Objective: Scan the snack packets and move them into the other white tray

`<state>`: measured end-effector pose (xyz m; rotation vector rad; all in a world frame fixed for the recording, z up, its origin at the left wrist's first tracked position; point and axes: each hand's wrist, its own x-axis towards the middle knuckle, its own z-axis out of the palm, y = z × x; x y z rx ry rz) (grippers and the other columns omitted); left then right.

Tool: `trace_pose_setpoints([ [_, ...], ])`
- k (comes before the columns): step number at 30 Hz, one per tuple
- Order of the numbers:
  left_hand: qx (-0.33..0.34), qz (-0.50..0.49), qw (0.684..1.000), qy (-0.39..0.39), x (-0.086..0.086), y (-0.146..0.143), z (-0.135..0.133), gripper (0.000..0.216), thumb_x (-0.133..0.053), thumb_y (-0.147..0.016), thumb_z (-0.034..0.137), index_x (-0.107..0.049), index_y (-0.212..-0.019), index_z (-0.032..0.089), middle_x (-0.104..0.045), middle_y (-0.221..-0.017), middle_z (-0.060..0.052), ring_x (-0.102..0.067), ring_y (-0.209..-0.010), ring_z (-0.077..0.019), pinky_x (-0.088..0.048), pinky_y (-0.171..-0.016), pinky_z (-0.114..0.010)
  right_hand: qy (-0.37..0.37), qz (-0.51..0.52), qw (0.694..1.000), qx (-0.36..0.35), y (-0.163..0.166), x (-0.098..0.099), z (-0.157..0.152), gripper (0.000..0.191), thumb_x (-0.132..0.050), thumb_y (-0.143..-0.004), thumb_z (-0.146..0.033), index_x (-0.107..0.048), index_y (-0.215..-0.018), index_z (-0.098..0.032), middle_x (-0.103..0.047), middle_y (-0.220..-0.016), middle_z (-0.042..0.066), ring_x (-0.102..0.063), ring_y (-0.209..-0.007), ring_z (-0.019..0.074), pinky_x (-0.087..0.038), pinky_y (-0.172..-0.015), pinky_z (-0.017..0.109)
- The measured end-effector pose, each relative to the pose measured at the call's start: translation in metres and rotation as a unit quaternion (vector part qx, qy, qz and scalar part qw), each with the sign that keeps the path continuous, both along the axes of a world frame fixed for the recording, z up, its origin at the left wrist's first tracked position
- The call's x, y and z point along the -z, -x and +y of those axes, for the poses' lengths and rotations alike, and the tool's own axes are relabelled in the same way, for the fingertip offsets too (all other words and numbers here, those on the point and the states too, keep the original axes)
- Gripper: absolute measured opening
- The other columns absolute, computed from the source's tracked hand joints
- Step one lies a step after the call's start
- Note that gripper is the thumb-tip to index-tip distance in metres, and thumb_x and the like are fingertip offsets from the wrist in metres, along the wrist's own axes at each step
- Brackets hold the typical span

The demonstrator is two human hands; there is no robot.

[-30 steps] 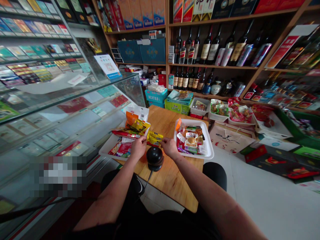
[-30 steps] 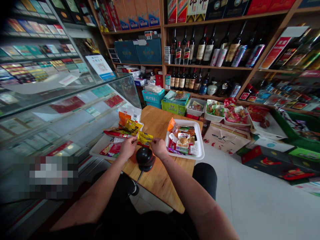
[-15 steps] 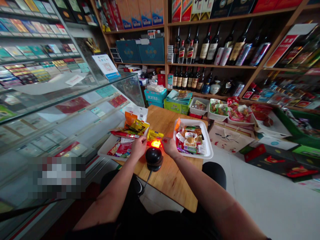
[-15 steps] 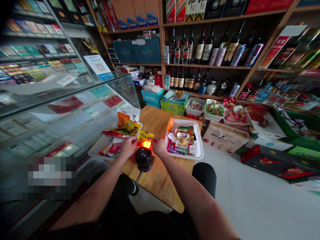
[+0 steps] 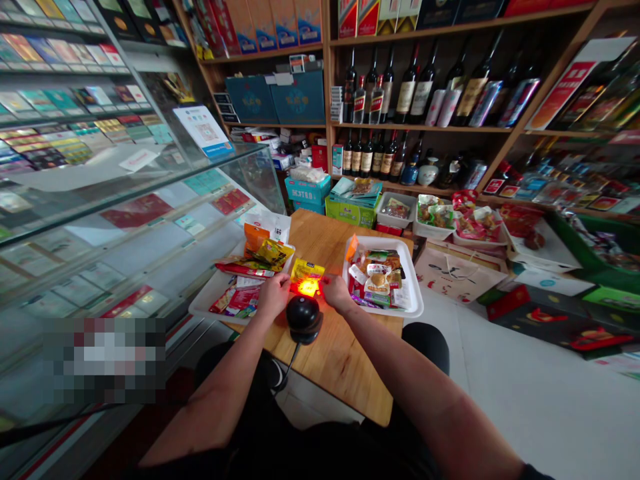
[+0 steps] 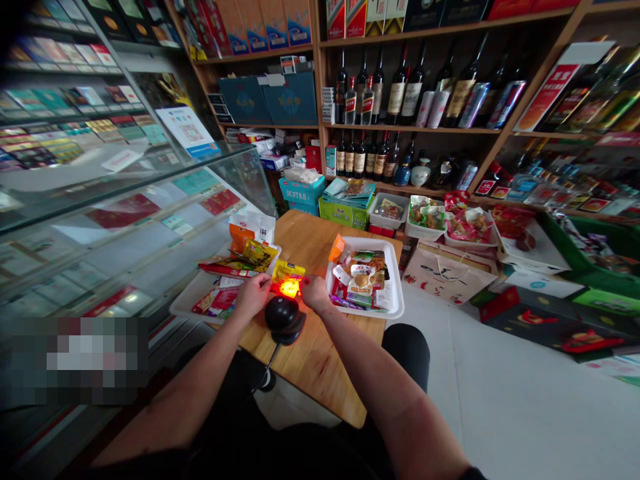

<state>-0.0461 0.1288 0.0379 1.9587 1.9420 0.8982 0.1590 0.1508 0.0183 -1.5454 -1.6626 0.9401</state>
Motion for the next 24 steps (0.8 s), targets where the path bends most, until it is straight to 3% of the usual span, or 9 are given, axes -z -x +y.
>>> trace_pose_setpoints([
  [6,0.006,0.043,0.995,-0.095,-0.024,-0.019,0.001,0.019,-0.055,-0.088,0.03,-0.072,-0.088,0.02,-0.071,-0.088,-0.008,-0.065,-0.087,-0.023,-0.048,-0.082,-0.031,-0.053,0.019,0.998,0.013,-0.017,-0.021,-0.007,0.02,-0.056,-0.084,-0.022,-0.066,-0.068,-0.017,-0.064,-0.065,-0.001,-0.053,-0.06,0.0112,-0.036,-0.055,0.02],
  [14,0.063,0.013,0.996,-0.068,-0.062,-0.083,-0.015,0.022,-0.052,-0.094,0.034,-0.07,-0.092,0.023,-0.073,-0.084,-0.004,-0.066,-0.077,-0.0204,-0.045,-0.071,-0.029,-0.081,0.077,0.99,0.088,-0.071,-0.047,-0.03,0.019,-0.055,-0.083,-0.029,-0.064,-0.072,-0.017,-0.063,-0.064,0.0,-0.054,-0.06,0.013,-0.039,-0.057,0.022],
  [20,0.11,-0.026,0.993,-0.045,-0.058,-0.138,-0.01,0.023,-0.05,-0.096,0.033,-0.07,-0.097,0.021,-0.074,-0.088,-0.006,-0.068,-0.082,-0.0215,-0.048,-0.075,-0.029,-0.088,0.088,0.983,0.137,-0.121,-0.049,-0.041,0.023,-0.052,-0.086,-0.031,-0.07,-0.087,-0.018,-0.068,-0.071,0.001,-0.06,-0.065,0.0162,-0.044,-0.058,0.023],
  [24,0.171,-0.078,0.982,-0.033,-0.048,-0.171,0.004,0.035,-0.05,-0.094,0.021,-0.062,-0.126,0.021,-0.073,-0.115,-0.008,-0.068,-0.102,-0.0234,-0.051,-0.089,-0.032,-0.112,0.052,0.98,0.159,-0.152,-0.052,-0.041,0.037,-0.049,-0.084,-0.018,-0.069,-0.115,-0.021,-0.074,-0.097,0.004,-0.067,-0.087,0.0194,-0.052,-0.076,0.027],
])
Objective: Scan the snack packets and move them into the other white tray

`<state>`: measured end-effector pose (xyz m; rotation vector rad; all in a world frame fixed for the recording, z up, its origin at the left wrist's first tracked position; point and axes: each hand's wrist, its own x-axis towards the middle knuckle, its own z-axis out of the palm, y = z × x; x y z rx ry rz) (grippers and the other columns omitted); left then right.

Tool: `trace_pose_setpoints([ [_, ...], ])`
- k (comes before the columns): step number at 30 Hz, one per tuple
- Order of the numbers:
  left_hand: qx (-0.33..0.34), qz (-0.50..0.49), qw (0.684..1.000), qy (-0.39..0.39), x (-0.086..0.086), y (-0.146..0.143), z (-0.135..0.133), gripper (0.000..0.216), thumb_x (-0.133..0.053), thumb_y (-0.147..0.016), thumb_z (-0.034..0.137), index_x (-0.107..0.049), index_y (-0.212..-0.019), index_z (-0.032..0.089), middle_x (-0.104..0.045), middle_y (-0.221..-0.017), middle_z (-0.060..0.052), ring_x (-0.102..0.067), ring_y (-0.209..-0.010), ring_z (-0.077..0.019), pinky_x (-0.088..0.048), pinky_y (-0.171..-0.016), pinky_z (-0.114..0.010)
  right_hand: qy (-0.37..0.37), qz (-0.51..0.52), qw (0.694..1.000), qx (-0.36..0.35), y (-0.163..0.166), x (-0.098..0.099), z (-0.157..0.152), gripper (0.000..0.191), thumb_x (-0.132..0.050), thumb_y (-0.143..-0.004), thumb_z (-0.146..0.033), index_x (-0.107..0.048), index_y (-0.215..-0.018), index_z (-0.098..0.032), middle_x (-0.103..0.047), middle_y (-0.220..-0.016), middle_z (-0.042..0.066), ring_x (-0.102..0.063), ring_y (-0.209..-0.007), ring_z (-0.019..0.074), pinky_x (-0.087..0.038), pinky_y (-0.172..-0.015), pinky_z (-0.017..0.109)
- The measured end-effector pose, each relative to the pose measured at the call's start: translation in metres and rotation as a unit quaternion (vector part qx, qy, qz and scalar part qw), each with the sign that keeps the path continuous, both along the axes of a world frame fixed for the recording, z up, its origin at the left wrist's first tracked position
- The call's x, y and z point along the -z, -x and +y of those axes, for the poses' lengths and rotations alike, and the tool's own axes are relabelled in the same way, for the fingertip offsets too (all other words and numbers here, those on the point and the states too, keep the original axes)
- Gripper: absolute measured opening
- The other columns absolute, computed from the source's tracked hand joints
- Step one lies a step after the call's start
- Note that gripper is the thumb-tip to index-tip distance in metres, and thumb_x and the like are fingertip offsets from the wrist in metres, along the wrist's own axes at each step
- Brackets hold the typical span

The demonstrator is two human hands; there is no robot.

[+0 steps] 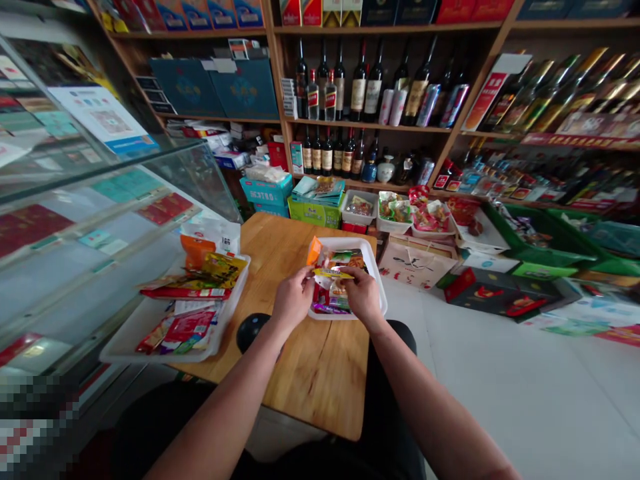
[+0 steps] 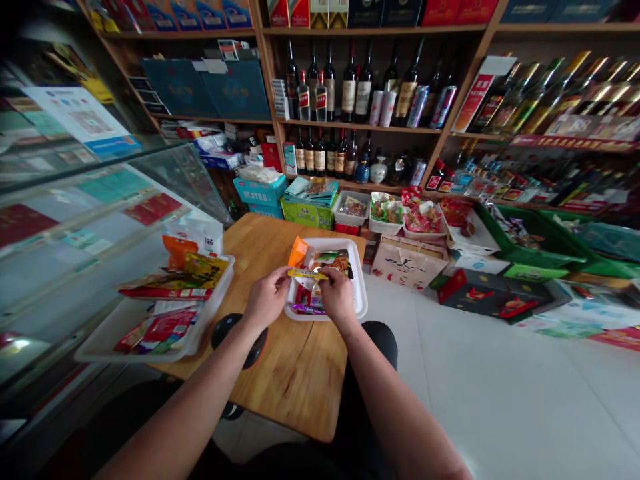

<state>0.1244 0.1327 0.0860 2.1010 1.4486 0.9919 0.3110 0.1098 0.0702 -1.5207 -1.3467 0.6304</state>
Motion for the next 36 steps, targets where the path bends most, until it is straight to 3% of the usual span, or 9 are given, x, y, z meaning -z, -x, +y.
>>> trace_pose_setpoints([
  [3,0.028,0.002,1.0,0.002,0.005,-0.014,0.009,0.053,-0.052,-0.091,0.015,-0.048,-0.143,0.019,-0.067,-0.129,-0.01,-0.065,-0.114,-0.0239,-0.049,-0.1,-0.035,-0.041,-0.088,0.995,0.016,-0.019,0.004,0.0,0.061,-0.047,-0.078,-0.006,-0.056,-0.136,-0.021,-0.067,-0.125,0.007,-0.063,-0.111,0.0214,-0.049,-0.096,0.032],
  [6,0.026,0.013,1.0,-0.005,0.005,-0.017,0.008,0.051,-0.053,-0.091,0.018,-0.048,-0.142,0.018,-0.063,-0.135,-0.012,-0.061,-0.121,-0.0253,-0.047,-0.105,-0.038,-0.054,-0.162,0.984,0.058,-0.03,0.016,-0.006,0.069,-0.046,-0.076,-0.003,-0.048,-0.143,-0.016,-0.061,-0.133,0.013,-0.058,-0.119,0.0244,-0.046,-0.103,0.037],
  [10,0.036,-0.022,0.999,-0.006,0.002,-0.011,-0.023,0.038,-0.052,-0.094,0.025,-0.056,-0.132,0.021,-0.067,-0.127,-0.01,-0.063,-0.116,-0.0245,-0.05,-0.1,-0.037,-0.08,-0.165,0.979,0.09,-0.02,0.03,-0.032,0.044,-0.048,-0.085,-0.011,-0.06,-0.127,-0.016,-0.065,-0.12,0.014,-0.059,-0.114,0.0253,-0.047,-0.1,0.039],
  [13,0.013,-0.067,0.998,0.004,0.012,-0.006,-0.069,0.027,-0.048,-0.097,0.033,-0.061,-0.119,0.024,-0.071,-0.112,-0.009,-0.067,-0.102,-0.0236,-0.054,-0.088,-0.035,-0.082,-0.123,0.989,0.02,0.008,0.043,-0.068,0.023,-0.048,-0.091,-0.018,-0.068,-0.102,-0.02,-0.069,-0.096,0.009,-0.065,-0.092,0.0216,-0.051,-0.086,0.032],
  [16,0.01,-0.084,0.996,0.042,0.043,-0.001,-0.124,0.02,-0.044,-0.098,0.035,-0.063,-0.096,0.029,-0.07,-0.094,-0.008,-0.066,-0.087,-0.0239,-0.053,-0.077,-0.036,-0.032,-0.098,0.994,-0.044,0.043,0.066,-0.11,0.022,-0.047,-0.092,-0.019,-0.068,-0.094,-0.024,-0.07,-0.087,0.006,-0.067,-0.082,0.0195,-0.05,-0.076,0.027],
  [19,0.026,-0.087,0.992,0.09,0.088,0.008,-0.168,0.019,-0.043,-0.098,0.034,-0.061,-0.092,0.031,-0.068,-0.088,-0.007,-0.066,-0.085,-0.0241,-0.052,-0.076,-0.038,0.034,-0.125,0.988,-0.088,0.07,0.096,-0.143,0.021,-0.048,-0.09,-0.018,-0.067,-0.089,-0.025,-0.069,-0.082,0.004,-0.066,-0.077,0.0188,-0.048,-0.07,0.026],
  [22,0.023,-0.085,0.99,0.107,0.124,0.025,-0.192,0.018,-0.042,-0.098,0.031,-0.059,-0.091,0.03,-0.067,-0.091,-0.008,-0.065,-0.089,-0.0245,-0.052,-0.081,-0.04,0.057,-0.222,0.964,-0.135,0.084,0.116,-0.156,0.015,-0.055,-0.085,-0.016,-0.067,-0.085,-0.024,-0.068,-0.084,0.005,-0.065,-0.081,0.0203,-0.045,-0.075,0.027],
  [24,0.015,-0.086,0.99,0.11,0.135,0.038,-0.2,0.018,-0.041,-0.098,0.029,-0.058,-0.09,0.029,-0.066,-0.091,-0.008,-0.064,-0.09,-0.0243,-0.051,-0.081,-0.041,0.068,-0.265,0.952,-0.136,0.088,0.121,-0.156,0.013,-0.055,-0.086,-0.017,-0.066,-0.085,-0.023,-0.068,-0.085,0.005,-0.064,-0.082,0.02,-0.043,-0.075,0.027],
  [36,0.049,-0.094,0.992,0.074,0.125,0.063,-0.242,0.021,-0.051,-0.091,0.016,-0.063,-0.106,0.025,-0.068,-0.103,-0.009,-0.063,-0.101,-0.022,-0.051,-0.091,-0.037,0.041,-0.268,0.954,-0.13,0.093,0.124,-0.169,0.015,-0.05,-0.094,-0.024,-0.064,-0.089,-0.021,-0.066,-0.089,0.004,-0.062,-0.083,0.0178,-0.039,-0.074,0.026],
])
